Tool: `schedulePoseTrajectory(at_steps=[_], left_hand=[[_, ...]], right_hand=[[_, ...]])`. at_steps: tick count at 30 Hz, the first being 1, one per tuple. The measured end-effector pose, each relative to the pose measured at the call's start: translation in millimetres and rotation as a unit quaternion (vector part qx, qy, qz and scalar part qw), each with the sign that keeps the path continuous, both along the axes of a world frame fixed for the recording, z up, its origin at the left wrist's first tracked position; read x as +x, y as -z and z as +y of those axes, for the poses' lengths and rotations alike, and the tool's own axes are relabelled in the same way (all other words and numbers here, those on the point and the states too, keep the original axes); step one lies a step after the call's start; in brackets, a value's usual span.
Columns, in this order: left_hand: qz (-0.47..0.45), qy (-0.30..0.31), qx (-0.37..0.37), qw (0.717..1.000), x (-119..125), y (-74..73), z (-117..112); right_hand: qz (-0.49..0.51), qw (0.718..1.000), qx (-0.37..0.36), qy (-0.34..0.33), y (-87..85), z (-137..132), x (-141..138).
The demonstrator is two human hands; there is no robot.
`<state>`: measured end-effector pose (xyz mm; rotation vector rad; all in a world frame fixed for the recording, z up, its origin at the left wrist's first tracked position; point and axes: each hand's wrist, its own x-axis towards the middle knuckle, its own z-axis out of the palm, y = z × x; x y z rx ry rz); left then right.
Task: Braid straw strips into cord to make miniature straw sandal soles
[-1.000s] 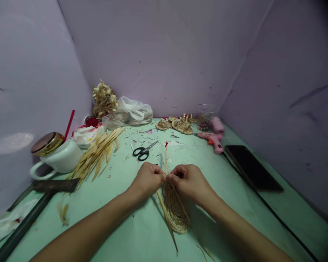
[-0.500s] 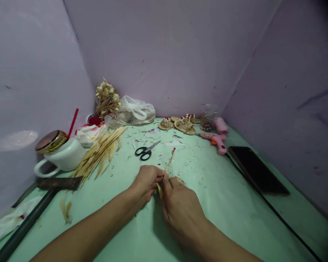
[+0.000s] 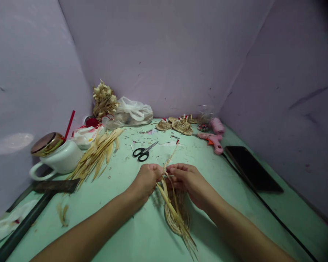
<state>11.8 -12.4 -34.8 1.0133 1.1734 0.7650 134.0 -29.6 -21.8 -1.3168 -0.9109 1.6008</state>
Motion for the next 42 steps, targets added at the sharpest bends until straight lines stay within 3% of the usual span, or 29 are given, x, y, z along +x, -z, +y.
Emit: schedulePoseTrajectory(at_steps=[3,12,19,22,25,30,32,33,35,38,40,42], left_hand=[[-0.009,0.007,0.023,1.000,1.8,0.7,-2.4],[0.066,0.028,0.085,0.994,-0.2,6.2,3.4],[0.186,0.037,0.080,0.979,-8.9,-5.0,11.7],[0.252,0.043,0.132,0.958,-7.9,-12.5,4.2],[0.368,0.056,0.259,0.891,-0.7,-13.7,-14.8],[0.544,0.132,0.477,0.677,12.9,4.2,-49.5],[0.554,0.163,0.519,0.630,15.6,11.0,-55.5],[0.548,0.174,0.525,0.627,16.0,12.0,-56.1],[0.516,0.178,0.506,0.667,14.9,8.1,-52.6],[0.403,0.085,0.419,0.810,9.5,-7.5,-37.3],[0.305,-0.007,0.294,0.906,5.5,-17.4,-23.7],[0.202,0.005,0.118,0.972,2.1,-22.7,-11.3]], right_hand=[[0.049,0.998,-0.032,-0.028,-2.7,-1.2,-1.5],[-0.083,0.995,0.046,-0.032,16.2,4.2,3.1],[-0.117,0.989,0.066,0.066,29.9,9.2,1.2],[-0.110,0.988,0.071,0.084,31.3,9.3,0.0],[-0.075,0.989,0.072,0.101,29.7,5.2,-3.8],[-0.013,0.993,0.056,0.101,26.5,-1.6,-9.8],[0.000,0.995,0.049,0.089,26.3,-1.4,-9.9],[0.004,0.995,0.042,0.087,26.3,-0.8,-9.3],[0.013,0.995,0.027,0.091,25.9,1.2,-7.4],[0.042,0.994,0.023,0.098,25.0,3.2,-5.2],[0.052,0.995,0.027,0.082,24.9,2.7,-5.4],[0.044,0.997,0.037,0.053,25.3,1.2,-6.9]])
